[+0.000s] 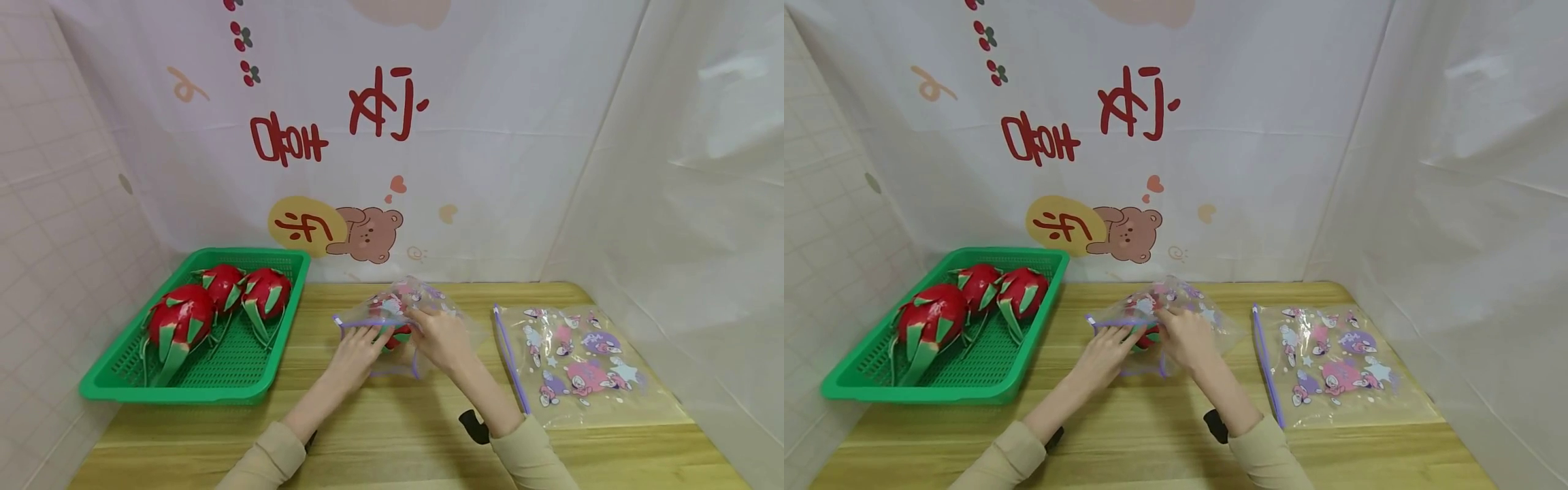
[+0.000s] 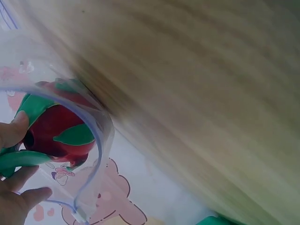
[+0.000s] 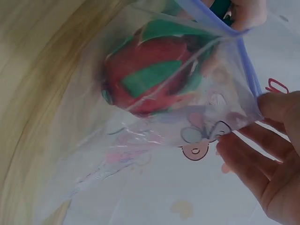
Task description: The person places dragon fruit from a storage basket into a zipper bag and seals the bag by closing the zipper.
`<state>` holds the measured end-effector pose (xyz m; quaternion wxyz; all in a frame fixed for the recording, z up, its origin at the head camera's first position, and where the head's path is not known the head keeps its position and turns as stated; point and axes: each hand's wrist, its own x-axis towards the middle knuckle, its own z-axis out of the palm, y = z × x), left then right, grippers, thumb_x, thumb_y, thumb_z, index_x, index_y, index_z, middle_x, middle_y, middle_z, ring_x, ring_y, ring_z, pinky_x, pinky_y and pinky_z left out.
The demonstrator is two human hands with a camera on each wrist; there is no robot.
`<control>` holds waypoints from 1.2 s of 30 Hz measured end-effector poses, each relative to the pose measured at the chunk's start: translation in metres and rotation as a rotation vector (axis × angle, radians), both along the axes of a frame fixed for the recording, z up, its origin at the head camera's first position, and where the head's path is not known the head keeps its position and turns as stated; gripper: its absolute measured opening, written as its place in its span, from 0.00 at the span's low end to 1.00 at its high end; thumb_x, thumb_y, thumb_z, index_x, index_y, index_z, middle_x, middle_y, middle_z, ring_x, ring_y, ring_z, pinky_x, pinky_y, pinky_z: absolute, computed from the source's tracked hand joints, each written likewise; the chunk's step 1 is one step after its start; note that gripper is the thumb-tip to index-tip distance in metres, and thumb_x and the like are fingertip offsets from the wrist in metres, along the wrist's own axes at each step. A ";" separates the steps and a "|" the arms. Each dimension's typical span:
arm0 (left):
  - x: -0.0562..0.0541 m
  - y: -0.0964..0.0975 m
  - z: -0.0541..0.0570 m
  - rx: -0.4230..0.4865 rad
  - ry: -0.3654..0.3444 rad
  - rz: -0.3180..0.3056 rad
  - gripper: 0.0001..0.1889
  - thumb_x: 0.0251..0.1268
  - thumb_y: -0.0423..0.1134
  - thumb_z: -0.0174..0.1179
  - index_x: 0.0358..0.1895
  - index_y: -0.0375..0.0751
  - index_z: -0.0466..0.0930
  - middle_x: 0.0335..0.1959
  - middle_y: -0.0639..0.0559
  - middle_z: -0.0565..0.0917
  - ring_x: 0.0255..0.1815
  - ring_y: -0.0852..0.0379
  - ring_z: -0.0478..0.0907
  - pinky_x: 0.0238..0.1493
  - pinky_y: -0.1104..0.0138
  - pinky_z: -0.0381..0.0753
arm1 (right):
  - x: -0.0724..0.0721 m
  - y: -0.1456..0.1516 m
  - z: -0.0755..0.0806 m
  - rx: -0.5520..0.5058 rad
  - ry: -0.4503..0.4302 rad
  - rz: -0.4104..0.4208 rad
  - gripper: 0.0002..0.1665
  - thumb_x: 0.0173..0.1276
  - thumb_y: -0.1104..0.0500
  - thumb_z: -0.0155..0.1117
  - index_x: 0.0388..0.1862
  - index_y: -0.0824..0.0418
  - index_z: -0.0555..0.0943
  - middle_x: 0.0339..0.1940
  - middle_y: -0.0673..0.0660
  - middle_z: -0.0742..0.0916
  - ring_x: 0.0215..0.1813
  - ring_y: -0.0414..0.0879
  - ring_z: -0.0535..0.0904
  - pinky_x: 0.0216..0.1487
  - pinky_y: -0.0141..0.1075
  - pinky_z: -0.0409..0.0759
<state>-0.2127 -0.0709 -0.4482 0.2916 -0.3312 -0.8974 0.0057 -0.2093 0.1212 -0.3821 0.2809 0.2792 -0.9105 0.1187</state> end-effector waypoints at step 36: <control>0.004 0.021 0.001 -0.026 0.013 0.171 0.35 0.44 0.34 0.74 0.62 0.46 0.74 0.58 0.44 0.79 0.45 0.48 0.83 0.39 0.52 0.85 | -0.027 0.017 0.016 -0.193 0.081 0.073 0.06 0.58 0.66 0.68 0.34 0.61 0.88 0.29 0.55 0.90 0.26 0.45 0.86 0.26 0.33 0.82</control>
